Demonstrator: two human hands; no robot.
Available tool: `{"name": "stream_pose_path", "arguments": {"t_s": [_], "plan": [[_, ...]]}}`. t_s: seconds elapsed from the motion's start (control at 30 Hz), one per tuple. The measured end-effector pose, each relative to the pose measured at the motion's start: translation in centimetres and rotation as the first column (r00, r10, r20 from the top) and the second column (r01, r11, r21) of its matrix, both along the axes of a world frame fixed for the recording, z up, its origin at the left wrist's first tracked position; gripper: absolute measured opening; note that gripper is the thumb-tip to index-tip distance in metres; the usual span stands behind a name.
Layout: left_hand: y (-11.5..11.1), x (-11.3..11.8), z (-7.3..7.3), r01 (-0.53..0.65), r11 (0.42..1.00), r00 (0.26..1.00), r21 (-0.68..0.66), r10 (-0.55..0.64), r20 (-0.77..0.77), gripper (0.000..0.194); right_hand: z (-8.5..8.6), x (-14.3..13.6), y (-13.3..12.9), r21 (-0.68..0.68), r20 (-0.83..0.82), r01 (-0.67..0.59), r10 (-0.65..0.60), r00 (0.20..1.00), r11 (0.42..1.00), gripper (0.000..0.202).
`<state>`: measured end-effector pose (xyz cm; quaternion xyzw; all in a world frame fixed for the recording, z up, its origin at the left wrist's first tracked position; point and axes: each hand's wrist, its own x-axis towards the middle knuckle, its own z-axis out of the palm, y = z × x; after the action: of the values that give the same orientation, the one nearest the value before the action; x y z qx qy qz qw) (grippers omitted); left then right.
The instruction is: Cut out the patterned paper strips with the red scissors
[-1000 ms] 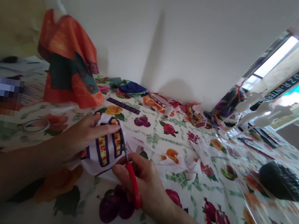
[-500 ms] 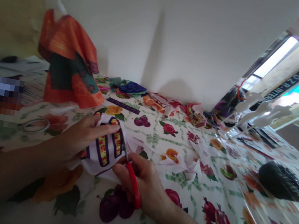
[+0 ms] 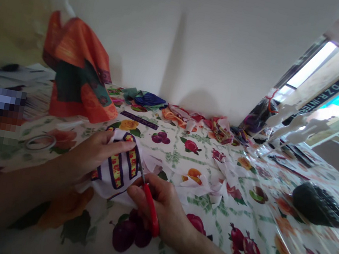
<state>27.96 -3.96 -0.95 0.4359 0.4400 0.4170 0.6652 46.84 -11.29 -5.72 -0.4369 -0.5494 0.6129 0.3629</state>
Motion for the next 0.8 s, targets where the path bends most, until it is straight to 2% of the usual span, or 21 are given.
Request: {"name": "stream_pose_path", "arguments": {"t_s": [0.17, 0.43, 0.8], "plan": [[-0.04, 0.14, 0.23, -0.009, 1.000, 1.000, -0.016, 0.009, -0.008, 0.022, 0.10, 0.01, -0.02, -0.021, -0.003, -0.002, 0.002, 1.000, 1.000, 0.034], [0.18, -0.06, -0.31, 0.000, 1.000, 1.000, -0.013, 0.000, 0.023, 0.024, -0.30, 0.22, 0.18, -0.010, -0.031, -0.020, 0.019, 0.999, 1.000, 0.037], [0.05, 0.12, -0.48, -0.004, 0.999, 1.000, 0.045, 0.004, 0.001, 0.018, -0.46, 0.36, 0.10, 0.012, -0.046, -0.029, 0.029, 0.999, 1.000, 0.031]]}}
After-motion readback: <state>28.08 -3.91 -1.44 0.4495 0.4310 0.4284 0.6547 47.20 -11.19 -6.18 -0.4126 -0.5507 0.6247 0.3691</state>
